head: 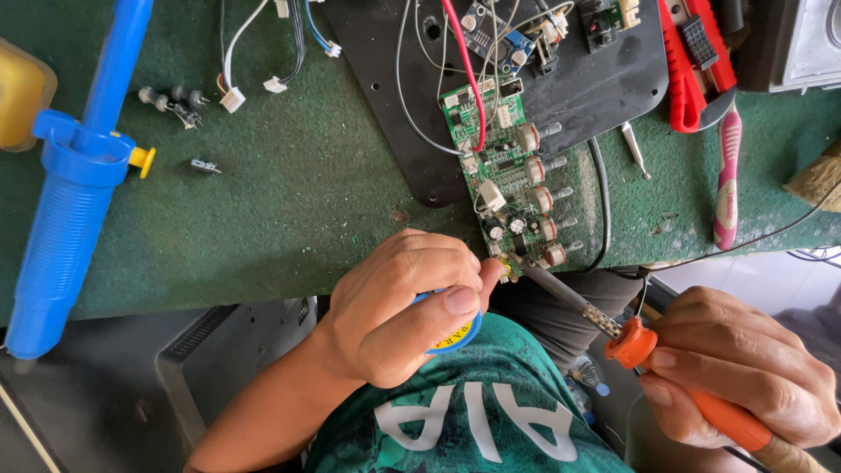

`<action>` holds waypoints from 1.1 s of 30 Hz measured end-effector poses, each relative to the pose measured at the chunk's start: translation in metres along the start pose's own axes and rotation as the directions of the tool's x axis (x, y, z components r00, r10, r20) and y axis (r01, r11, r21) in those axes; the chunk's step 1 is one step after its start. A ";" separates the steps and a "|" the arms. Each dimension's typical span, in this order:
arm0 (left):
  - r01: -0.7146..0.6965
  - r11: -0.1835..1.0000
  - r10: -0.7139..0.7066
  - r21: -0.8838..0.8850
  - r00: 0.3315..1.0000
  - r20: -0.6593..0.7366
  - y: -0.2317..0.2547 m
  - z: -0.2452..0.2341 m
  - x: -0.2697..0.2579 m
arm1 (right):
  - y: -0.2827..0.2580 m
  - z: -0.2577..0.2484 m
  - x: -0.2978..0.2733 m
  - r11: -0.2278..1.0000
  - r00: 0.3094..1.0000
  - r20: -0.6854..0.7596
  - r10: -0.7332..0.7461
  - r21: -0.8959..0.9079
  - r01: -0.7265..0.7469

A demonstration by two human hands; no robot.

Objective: The person is soldering a green circuit board using a soldering iron and solder wire. They also use a blue and yellow desoldering pump to remove solder from the board. The person works on the board while sitting on the floor in a cluttered workspace.

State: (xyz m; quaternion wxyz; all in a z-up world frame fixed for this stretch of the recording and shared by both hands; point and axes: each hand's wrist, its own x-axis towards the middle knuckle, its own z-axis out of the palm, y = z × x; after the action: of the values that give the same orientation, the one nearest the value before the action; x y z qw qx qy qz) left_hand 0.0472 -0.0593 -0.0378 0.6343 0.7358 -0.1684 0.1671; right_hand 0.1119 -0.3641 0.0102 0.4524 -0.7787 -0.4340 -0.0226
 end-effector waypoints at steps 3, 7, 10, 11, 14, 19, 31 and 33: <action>0.078 0.995 -0.077 -0.066 0.997 0.013 0.004 0.000 0.004 | 0.000 0.000 0.002 1.000 1.000 0.002 -0.007 0.004 0.007; 0.050 0.997 -0.051 -0.062 0.999 -0.009 0.001 0.000 -0.002 | 0.002 -0.003 0.001 1.000 0.999 0.026 -0.022 0.012 0.022; -0.117 0.987 0.123 0.110 0.991 -0.051 -0.007 -0.001 -0.005 | -0.001 -0.001 0.003 1.000 1.000 0.020 0.008 0.004 -0.008; -0.116 0.987 0.122 0.110 0.991 -0.052 -0.001 -0.001 -0.002 | -0.001 -0.002 0.003 1.000 1.000 0.021 0.008 0.005 -0.009; 0.253 0.940 -0.255 -0.231 0.967 0.021 0.007 -0.001 0.002 | 0.001 -0.004 0.003 1.000 0.999 0.047 -0.011 0.004 0.011; 0.125 0.988 -0.124 -0.090 0.992 0.013 0.004 0.000 -0.002 | 0.001 -0.004 0.002 1.000 0.999 0.044 -0.012 0.005 0.011; 0.057 0.997 -0.057 -0.043 0.998 0.005 0.005 0.000 0.004 | 0.002 -0.002 0.001 1.000 1.000 0.013 -0.019 0.008 0.019; 0.085 0.995 -0.085 -0.056 0.996 0.001 0.008 0.000 0.007 | 0.001 -0.002 0.000 1.000 1.000 0.014 -0.012 0.010 0.012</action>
State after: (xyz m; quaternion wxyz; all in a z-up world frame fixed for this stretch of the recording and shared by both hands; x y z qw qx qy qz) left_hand 0.0498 -0.0609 -0.0275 0.6612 0.7241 -0.1414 0.1357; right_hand 0.1131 -0.3658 0.0100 0.4529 -0.7741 -0.4419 -0.0178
